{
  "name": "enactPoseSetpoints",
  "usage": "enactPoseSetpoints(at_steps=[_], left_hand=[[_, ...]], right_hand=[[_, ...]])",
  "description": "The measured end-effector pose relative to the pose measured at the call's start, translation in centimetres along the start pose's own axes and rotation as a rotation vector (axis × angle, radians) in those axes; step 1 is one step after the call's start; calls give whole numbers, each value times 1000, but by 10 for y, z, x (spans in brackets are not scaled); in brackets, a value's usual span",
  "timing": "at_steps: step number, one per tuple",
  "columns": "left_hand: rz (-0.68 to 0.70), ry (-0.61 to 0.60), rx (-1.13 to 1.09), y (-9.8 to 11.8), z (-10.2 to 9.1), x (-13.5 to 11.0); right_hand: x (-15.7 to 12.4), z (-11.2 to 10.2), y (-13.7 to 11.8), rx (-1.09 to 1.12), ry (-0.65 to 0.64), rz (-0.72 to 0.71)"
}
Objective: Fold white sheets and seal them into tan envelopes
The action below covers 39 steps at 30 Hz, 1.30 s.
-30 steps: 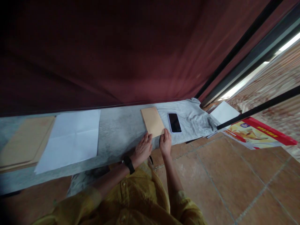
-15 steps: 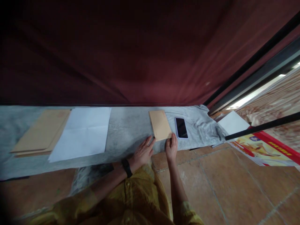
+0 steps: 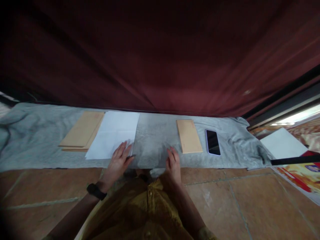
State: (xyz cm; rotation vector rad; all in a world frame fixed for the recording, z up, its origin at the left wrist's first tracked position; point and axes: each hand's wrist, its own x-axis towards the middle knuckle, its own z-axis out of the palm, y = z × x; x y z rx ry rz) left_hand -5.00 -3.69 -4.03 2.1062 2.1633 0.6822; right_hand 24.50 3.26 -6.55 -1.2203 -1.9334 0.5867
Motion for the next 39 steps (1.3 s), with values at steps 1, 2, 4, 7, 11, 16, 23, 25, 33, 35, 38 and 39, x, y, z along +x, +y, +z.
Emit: enactPoseSetpoints(at_steps=[1, 2, 4, 7, 11, 16, 23, 25, 33, 35, 38, 39], left_hand=[[-21, 5, 11, -10, -3, -4], [-38, 14, 20, -19, -6, -8], [-64, 21, 32, -34, -9, -14], [-74, -8, 49, -47, -12, -18], [-20, -80, 86, -47, -18, -14], [17, -98, 99, -45, -23, -8], [26, -95, 84, -51, -19, -6], [14, -83, 66, -51, -18, -6], [-32, -85, 13, -51, -16, -5], [-47, -87, -12, -52, -15, -4], [-68, -87, -38, -52, -13, -3], [-73, -85, -43, -52, -13, -3]], right_hand=[[3, 8, -5, 18, -27, -6], [5, 15, -9, 31, -54, -13], [9, 27, -16, 36, -98, -29], [12, 39, -20, -3, -126, -51], [13, 44, -21, -42, -123, -71], [13, 42, -25, -85, -131, -64], [27, 58, -42, -17, -156, 2], [32, 70, -53, 46, -189, 23], [37, 114, -95, 130, -390, 197], [38, 120, -99, 175, -420, 232], [40, 125, -99, 248, -433, 248], [40, 126, -98, 272, -433, 254]])
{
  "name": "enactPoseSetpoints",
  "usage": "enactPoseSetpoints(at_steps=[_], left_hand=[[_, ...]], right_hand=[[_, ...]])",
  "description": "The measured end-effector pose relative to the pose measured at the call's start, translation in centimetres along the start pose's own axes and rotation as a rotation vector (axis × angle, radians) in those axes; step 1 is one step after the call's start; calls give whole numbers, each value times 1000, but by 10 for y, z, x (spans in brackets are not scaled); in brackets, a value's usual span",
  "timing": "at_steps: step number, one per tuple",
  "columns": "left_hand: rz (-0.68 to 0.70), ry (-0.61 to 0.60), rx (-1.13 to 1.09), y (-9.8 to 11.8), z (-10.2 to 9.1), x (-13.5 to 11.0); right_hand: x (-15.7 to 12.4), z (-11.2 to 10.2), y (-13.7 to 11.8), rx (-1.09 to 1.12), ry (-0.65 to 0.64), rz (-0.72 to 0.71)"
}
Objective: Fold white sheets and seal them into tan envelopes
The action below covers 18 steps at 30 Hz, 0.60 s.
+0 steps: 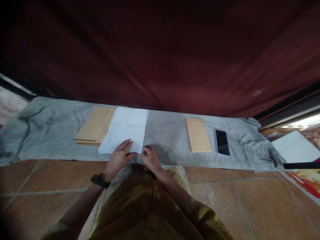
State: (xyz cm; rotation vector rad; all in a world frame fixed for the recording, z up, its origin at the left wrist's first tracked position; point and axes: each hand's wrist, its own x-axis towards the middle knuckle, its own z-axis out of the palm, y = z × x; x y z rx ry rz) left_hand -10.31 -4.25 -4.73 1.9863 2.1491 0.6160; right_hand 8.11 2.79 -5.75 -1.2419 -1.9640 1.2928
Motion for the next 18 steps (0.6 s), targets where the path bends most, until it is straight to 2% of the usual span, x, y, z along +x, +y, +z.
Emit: enactPoseSetpoints(at_steps=[11, 18], left_hand=[[-2, 24, -51, 0, 1, -2], [13, 6, -19, 1, 0, -1]], right_hand=[[-4, -1, -1, 141, 20, 49], [-1, 0, -4, 293, -12, 149]])
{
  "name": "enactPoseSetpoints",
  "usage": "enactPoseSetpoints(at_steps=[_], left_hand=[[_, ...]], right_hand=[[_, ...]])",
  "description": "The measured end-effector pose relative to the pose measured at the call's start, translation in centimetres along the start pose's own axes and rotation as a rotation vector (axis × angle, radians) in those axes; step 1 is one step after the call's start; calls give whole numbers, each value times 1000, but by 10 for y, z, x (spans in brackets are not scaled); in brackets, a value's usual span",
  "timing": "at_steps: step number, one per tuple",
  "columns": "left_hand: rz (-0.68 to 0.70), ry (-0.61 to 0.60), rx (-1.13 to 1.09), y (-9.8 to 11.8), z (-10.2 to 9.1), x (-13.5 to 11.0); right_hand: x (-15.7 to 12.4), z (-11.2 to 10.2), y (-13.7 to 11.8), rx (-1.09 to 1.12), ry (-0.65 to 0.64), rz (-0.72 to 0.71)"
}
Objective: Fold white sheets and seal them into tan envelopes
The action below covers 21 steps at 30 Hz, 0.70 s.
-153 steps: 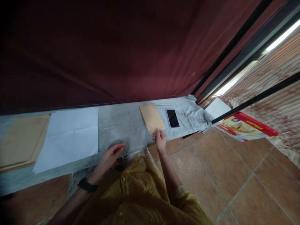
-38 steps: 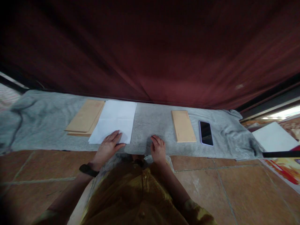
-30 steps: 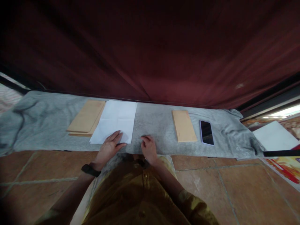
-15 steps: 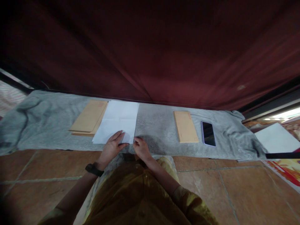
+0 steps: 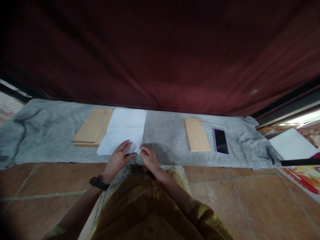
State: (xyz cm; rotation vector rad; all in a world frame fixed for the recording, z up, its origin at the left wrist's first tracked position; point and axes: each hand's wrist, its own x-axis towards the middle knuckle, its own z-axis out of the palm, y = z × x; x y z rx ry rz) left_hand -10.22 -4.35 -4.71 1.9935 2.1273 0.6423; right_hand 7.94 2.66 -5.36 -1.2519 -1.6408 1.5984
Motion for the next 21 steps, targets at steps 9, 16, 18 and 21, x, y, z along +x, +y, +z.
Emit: enactPoseSetpoints(at_steps=[9, 16, 18, 21], left_hand=[[-22, 4, 60, 10, -1, 4], [15, 42, 40, 19, -10, 3], [62, 56, 71, 30, -14, 0], [138, 40, 114, 51, -17, -6]], right_hand=[[6, 6, -14, 37, -56, 38], [18, 10, -26, 110, -35, 112], [18, 8, -28, 167, 10, 135], [16, -3, -28, 313, 87, 175]])
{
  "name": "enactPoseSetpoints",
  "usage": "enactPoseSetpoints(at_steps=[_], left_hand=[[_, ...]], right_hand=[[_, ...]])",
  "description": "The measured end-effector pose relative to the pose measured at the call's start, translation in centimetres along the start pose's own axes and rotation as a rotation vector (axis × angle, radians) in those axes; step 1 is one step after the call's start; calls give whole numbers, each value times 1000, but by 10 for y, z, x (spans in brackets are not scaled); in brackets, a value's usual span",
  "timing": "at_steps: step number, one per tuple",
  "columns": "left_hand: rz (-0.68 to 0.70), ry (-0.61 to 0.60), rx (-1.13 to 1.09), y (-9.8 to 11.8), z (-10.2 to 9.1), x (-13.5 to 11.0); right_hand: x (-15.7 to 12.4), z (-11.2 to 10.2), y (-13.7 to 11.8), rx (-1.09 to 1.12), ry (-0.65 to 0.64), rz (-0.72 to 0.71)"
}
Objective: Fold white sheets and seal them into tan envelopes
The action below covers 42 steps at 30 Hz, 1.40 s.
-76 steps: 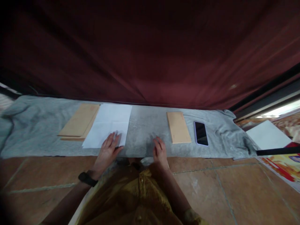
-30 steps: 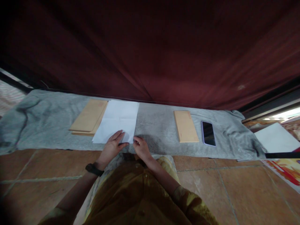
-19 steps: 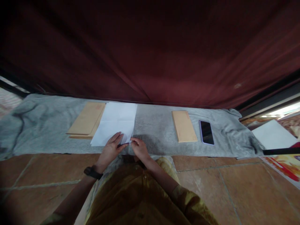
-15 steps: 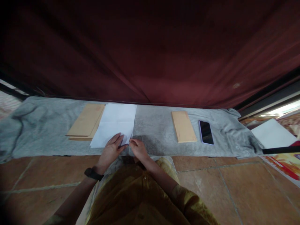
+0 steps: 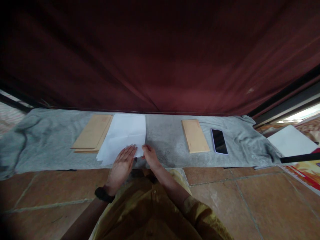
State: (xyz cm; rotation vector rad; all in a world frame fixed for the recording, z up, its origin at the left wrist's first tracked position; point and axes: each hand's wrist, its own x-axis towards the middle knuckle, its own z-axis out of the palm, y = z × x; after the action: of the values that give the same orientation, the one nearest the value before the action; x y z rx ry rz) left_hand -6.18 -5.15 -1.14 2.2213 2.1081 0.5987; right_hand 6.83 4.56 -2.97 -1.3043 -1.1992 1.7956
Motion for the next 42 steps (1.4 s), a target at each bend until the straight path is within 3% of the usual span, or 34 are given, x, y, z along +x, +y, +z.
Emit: enactPoseSetpoints(at_steps=[10, 15, 18, 23, 25, 28, 35, 39, 42], left_hand=[[301, -70, 2, 80, 18, -4], [334, -122, -136, 105, 28, -2], [254, -106, -239, 94, 31, -1], [-226, 45, -446, 44, 39, 9], [-354, 79, -521, 28, 41, 16], [-377, 49, -570, 20, 44, 28], [-312, -11, -530, 36, 60, 47], [-377, 1, -643, 38, 62, 50], [-501, 18, -839, 38, 59, 52]], right_hand=[[-1, -81, -7, 154, 197, -21], [2, -117, -12, 85, 239, -54], [4, -136, -12, 85, 277, -63], [8, -153, -5, 87, 313, -51], [10, -154, -3, 94, 313, -42], [14, -153, -1, 104, 325, -37], [8, -167, -3, 60, 356, -74], [-2, -175, -6, 42, 341, -89], [-10, -176, -9, 71, 317, -80]])
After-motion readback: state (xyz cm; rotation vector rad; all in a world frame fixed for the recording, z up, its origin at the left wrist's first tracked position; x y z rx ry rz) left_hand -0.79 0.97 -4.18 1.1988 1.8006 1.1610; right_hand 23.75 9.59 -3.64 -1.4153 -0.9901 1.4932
